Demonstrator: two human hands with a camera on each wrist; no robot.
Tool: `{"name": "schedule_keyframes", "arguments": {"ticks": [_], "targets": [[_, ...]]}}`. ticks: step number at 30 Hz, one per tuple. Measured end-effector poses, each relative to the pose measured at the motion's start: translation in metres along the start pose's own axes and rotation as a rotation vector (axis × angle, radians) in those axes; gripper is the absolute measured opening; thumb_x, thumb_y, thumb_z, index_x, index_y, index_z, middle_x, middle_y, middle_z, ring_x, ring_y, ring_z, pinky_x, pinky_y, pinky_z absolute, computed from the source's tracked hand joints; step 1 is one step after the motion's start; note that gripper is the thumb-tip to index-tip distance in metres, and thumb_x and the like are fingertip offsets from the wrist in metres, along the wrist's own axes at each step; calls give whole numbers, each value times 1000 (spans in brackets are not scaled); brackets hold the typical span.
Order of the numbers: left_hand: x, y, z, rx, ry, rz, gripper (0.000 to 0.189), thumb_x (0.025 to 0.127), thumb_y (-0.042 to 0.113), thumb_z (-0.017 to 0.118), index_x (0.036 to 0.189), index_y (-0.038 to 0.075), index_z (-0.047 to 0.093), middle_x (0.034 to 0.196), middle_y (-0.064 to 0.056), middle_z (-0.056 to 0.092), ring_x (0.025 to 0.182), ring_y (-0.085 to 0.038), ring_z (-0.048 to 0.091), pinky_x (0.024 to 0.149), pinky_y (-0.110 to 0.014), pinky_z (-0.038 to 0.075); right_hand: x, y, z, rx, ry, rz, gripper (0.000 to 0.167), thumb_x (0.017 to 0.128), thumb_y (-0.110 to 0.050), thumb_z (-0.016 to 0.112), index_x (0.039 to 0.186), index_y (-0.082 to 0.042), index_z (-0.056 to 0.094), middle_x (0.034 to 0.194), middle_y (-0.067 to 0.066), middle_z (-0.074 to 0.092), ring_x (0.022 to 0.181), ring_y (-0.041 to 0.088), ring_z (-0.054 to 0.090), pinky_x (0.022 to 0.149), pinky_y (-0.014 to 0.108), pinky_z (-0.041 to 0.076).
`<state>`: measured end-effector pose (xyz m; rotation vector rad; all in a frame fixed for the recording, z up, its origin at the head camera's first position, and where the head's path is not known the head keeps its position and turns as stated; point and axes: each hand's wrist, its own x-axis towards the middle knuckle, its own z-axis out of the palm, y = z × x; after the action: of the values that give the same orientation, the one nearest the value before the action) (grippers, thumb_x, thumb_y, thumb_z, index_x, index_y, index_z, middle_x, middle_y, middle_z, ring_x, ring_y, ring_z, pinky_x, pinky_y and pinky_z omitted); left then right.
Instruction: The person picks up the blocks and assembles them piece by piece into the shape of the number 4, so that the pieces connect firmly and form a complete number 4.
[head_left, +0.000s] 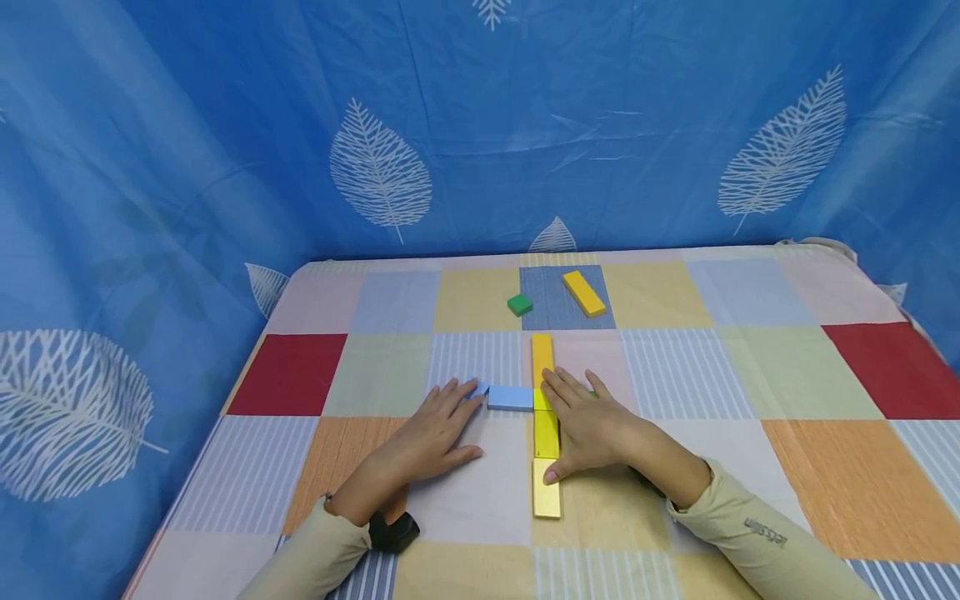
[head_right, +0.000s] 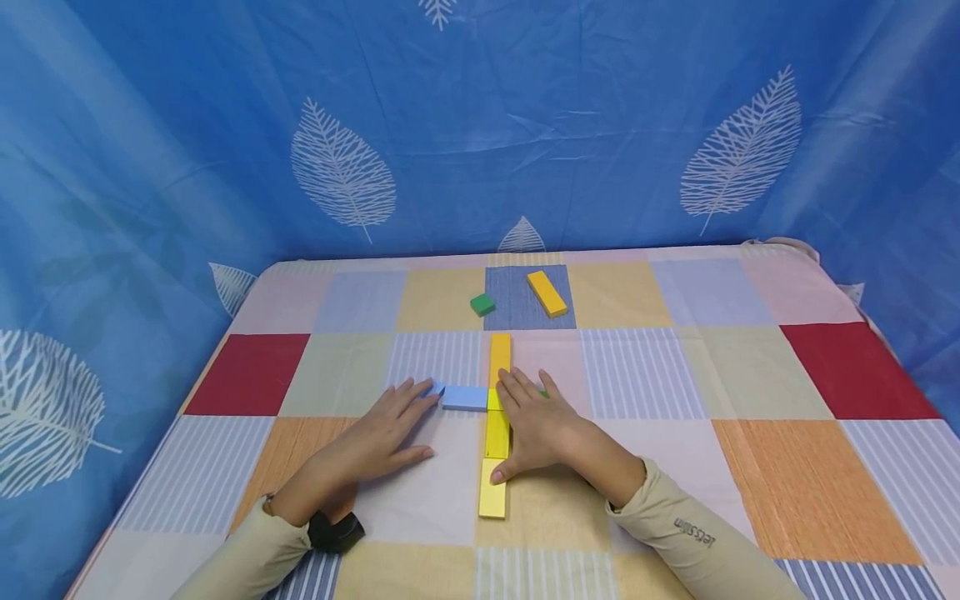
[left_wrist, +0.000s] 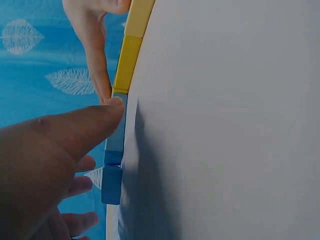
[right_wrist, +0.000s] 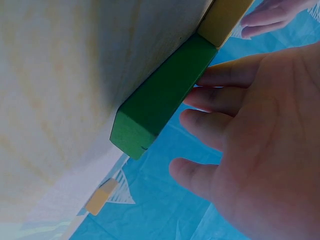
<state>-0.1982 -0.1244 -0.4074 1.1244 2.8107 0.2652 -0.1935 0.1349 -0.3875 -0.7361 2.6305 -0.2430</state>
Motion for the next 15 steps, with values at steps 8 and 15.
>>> {"name": "schedule_keyframes", "arguments": {"ticks": [8, 15], "targets": [[-4, -1, 2, -1, -10, -9, 68, 89, 45, 52, 140, 4, 34, 146, -14, 31, 134, -38, 27, 108, -52, 23, 1, 0, 0, -2, -3, -7, 124, 58, -73, 65, 142, 5, 20, 152, 18, 8, 141, 34, 4, 109, 58, 1], [-1, -1, 2, -12, -38, -30, 67, 90, 45, 50, 141, 5, 33, 147, -13, 31, 135, -35, 27, 110, -49, 22, 1, 1, 0, 20, 8, -9, 123, 58, -71, 67, 142, 5, 21, 152, 18, 9, 140, 36, 3, 108, 58, 1]]}}
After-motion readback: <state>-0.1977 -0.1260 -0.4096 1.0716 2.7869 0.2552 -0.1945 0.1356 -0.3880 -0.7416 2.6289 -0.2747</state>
